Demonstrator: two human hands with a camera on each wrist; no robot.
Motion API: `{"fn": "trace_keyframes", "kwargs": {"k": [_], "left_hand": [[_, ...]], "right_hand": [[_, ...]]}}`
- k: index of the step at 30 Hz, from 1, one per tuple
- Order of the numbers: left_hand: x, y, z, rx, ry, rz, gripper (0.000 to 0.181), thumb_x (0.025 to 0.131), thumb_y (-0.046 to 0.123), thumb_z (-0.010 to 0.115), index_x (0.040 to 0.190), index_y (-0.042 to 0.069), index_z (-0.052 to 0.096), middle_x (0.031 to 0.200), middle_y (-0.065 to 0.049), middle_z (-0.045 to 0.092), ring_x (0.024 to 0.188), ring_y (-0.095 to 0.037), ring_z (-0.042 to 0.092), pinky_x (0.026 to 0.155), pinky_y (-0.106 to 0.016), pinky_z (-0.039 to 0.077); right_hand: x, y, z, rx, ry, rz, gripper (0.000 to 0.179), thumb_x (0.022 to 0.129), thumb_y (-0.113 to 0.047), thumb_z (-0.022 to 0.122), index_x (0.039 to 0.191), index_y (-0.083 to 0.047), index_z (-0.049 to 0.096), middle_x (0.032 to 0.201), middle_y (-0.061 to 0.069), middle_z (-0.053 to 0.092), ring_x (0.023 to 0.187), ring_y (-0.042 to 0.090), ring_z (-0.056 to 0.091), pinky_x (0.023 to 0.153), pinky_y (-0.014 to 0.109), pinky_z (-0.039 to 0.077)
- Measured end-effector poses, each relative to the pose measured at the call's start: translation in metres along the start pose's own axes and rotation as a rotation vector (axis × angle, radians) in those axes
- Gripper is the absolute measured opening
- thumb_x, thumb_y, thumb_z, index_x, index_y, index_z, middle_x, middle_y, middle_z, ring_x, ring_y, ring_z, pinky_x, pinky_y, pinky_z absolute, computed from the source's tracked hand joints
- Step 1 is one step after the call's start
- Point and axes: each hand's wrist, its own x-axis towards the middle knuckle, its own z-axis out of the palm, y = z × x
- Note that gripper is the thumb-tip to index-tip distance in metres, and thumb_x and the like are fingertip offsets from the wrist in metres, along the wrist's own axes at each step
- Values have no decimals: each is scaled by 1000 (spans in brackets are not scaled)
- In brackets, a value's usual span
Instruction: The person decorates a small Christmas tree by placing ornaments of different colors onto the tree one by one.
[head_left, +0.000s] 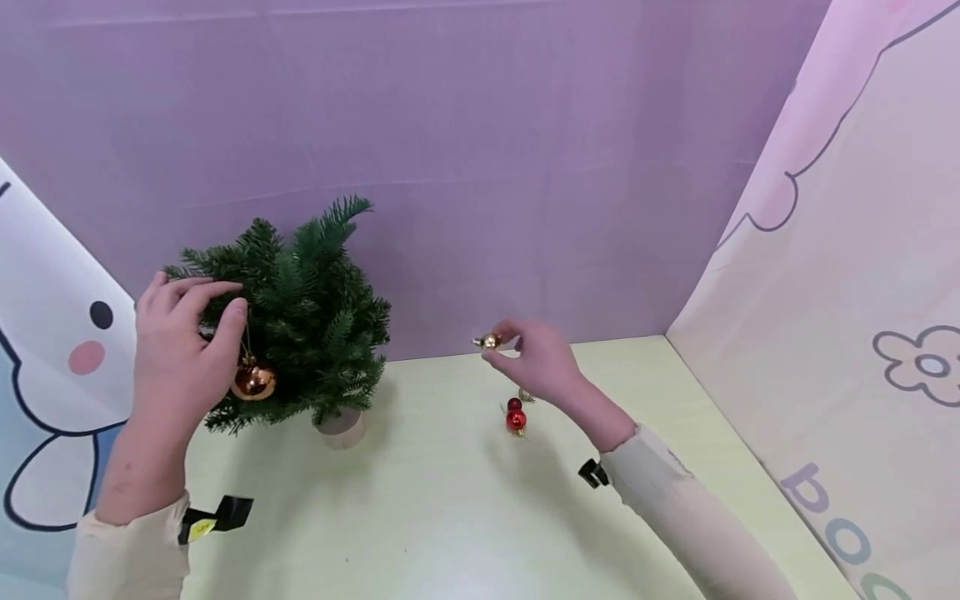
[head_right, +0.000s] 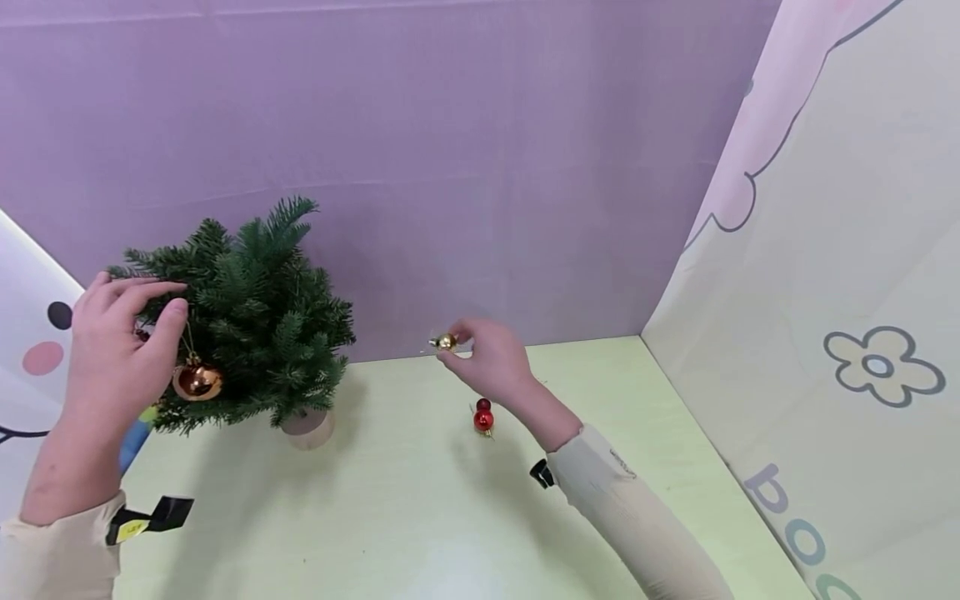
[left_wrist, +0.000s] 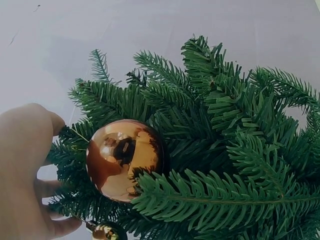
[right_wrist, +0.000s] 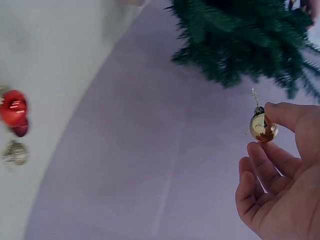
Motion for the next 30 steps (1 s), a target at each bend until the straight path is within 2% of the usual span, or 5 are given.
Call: {"fn": "trace_keyframes", "kwargs": {"k": [9, 14, 19, 24, 30], "left_hand": [[-3, 1, 0, -6, 42, -21, 33, 100, 20, 52, 119, -4, 64, 134, -27, 46, 144, -32, 16, 116, -45, 5], [-4, 5, 3, -17, 42, -58, 33, 100, 21, 52, 122, -1, 65, 136, -23, 46, 145, -24, 13, 116, -47, 6], [-4, 2, 3, -28, 28, -58, 33, 100, 21, 52, 121, -1, 65, 136, -23, 46, 145, -25, 14, 116, -49, 6], [-4, -5, -1, -42, 18, -64, 32, 101, 19, 51, 121, -2, 64, 134, -24, 47, 145, -25, 14, 115, -53, 6], [0, -13, -5, -66, 17, -54, 32, 101, 18, 50, 120, -3, 64, 132, -24, 48, 145, -25, 17, 115, -49, 8]], "right_hand": [[37, -33, -8, 19, -57, -188, 18, 86, -30, 74, 99, -18, 72, 94, -4, 68, 81, 12, 59, 71, 28, 48], [50, -43, -11, 65, -86, -240, 16, 87, -31, 73, 98, -19, 71, 93, -8, 67, 81, 9, 57, 72, 26, 47], [58, -55, -8, 74, -97, -255, 15, 88, -33, 72, 97, -22, 71, 92, -12, 65, 81, 6, 56, 72, 24, 46], [65, -67, -3, 78, -131, -243, 22, 88, -37, 71, 103, -20, 71, 96, -8, 68, 80, 10, 58, 71, 25, 46], [71, -83, 3, 111, -147, -237, 24, 88, -37, 72, 105, -21, 70, 96, -7, 67, 80, 8, 57, 70, 25, 47]]}}
